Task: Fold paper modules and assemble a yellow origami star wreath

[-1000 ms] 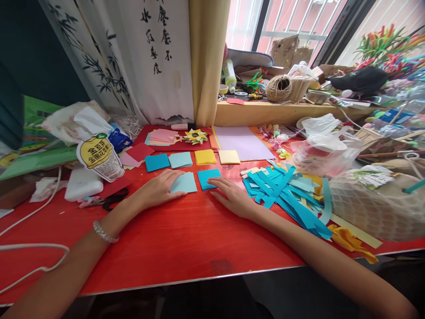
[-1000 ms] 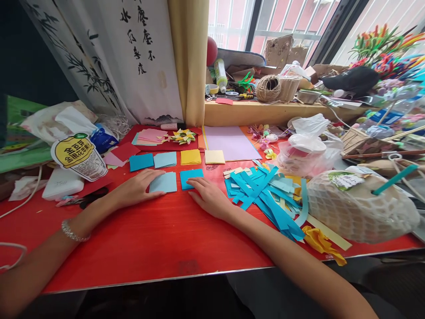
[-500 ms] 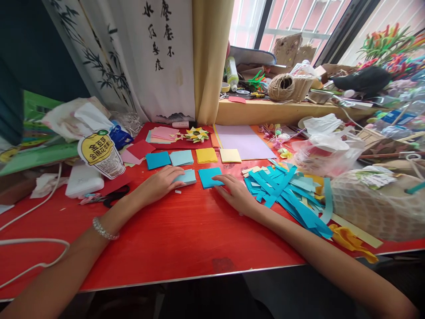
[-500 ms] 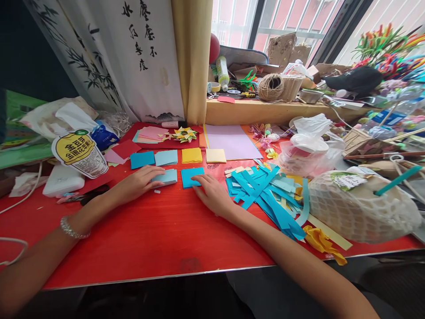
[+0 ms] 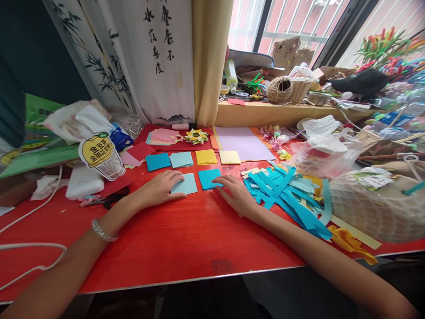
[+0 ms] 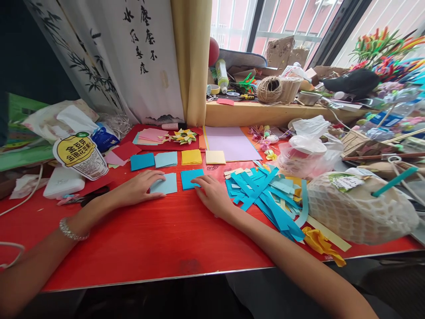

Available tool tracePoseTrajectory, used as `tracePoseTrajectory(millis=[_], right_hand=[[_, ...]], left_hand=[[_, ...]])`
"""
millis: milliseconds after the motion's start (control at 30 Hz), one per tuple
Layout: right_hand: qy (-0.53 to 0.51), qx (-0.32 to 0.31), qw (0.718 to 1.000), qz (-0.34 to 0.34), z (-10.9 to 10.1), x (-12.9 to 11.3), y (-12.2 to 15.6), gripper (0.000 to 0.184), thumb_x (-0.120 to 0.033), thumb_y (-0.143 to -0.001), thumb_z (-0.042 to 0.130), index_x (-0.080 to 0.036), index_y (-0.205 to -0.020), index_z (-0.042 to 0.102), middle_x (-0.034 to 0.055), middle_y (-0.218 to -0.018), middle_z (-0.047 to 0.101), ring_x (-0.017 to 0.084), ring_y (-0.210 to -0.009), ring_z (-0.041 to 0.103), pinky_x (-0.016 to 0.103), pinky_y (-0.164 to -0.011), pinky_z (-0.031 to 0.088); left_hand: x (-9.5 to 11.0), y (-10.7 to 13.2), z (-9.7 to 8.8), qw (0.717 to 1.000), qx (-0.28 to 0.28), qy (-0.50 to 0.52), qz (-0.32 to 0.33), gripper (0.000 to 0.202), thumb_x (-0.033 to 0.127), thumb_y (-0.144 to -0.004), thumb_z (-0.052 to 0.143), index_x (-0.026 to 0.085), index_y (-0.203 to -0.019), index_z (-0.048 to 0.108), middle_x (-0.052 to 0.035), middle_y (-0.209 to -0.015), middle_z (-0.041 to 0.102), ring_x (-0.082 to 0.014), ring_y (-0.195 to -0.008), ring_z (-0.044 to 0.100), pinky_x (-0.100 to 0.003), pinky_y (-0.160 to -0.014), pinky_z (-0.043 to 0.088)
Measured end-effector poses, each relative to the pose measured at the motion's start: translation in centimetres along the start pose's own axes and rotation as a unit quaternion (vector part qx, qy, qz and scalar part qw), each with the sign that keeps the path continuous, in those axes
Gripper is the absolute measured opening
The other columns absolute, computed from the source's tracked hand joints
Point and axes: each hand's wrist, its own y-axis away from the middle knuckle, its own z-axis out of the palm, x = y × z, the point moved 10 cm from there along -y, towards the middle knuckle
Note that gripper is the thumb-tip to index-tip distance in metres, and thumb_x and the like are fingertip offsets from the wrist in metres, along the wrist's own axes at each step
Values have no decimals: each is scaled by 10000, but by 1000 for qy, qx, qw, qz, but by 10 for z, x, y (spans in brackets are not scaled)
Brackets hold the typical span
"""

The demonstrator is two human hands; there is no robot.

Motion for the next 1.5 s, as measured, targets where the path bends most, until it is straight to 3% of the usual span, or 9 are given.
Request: tracePoseTrajectory(millis=[200,300,533,633,700,833,1033,1333,1500], right_hand=[[105,-9,994,-30,-12,8,-7,292,-263,-898,413,-167,-1134,553,115,-1177,569,254,-1092,510,438,-895,445],[98,-48,993,-38,-16,14,-9,341,-334,-895,427,-179,-1182,528,102,-1223,549,250,-1125,502,435,-913,450],[52,-191,980,-32,10,29,-21,739,-542,-774,532,-203,-1385,295,114,-1444,288,293,-1314,302,473,-1026,362],[60,-237,969,-19,20,37,-36,823,-546,-717,597,-180,-1390,297,122,-1433,310,302,-1315,297,458,-1067,313],[70,-267,961,-13,26,40,-45,842,-544,-689,626,-159,-1377,329,145,-1401,361,313,-1280,358,445,-1040,354],[96,-266,958,-38,28,38,-57,775,-563,-692,611,-180,-1332,402,149,-1324,469,314,-1181,481,434,-931,452],[116,-245,959,-79,23,30,-52,728,-586,-744,533,-160,-1322,409,159,-1282,500,303,-1125,520,426,-887,472],[168,-189,953,-166,11,12,-46,394,-276,-881,466,-162,-1258,459,119,-1168,581,230,-1058,555,394,-877,469],[198,-172,948,-179,8,7,-45,269,-235,-906,425,-158,-1127,556,91,-1030,638,202,-928,592,366,-816,483]], left_hand=[[-3,3,-3,999,-26,-8,-17,611,617,-789,418,183,-1217,465,-101,-1282,478,-258,-1180,417,-387,-993,329],[-4,4,-3,999,-33,-16,-25,616,612,-799,402,169,-1222,465,-102,-1300,465,-257,-1198,405,-392,-1012,310],[-3,3,-5,1000,-21,-6,-21,678,632,-788,394,158,-1272,428,-119,-1316,469,-268,-1211,409,-398,-1008,319],[-1,3,-8,1000,-16,-10,-12,655,612,-796,401,146,-1255,442,-121,-1293,491,-265,-1190,430,-389,-994,335],[0,4,-9,1000,-12,-16,-5,634,602,-800,403,148,-1240,455,-120,-1282,503,-265,-1180,442,-387,-983,346],[2,4,-11,1000,4,-23,9,616,605,-791,417,164,-1216,479,-119,-1258,526,-271,-1158,467,-391,-959,369],[0,5,-11,999,12,-31,9,637,603,-792,419,155,-1243,461,-124,-1220,547,-265,-1128,490,-393,-963,368],[0,5,-27,998,60,-11,-3,525,550,-851,352,182,-1194,500,-94,-1191,563,-239,-1111,496,-377,-948,390],[0,4,-30,997,74,15,11,435,486,-896,310,183,-1122,526,-71,-1128,591,-210,-1074,510,-353,-935,399]])
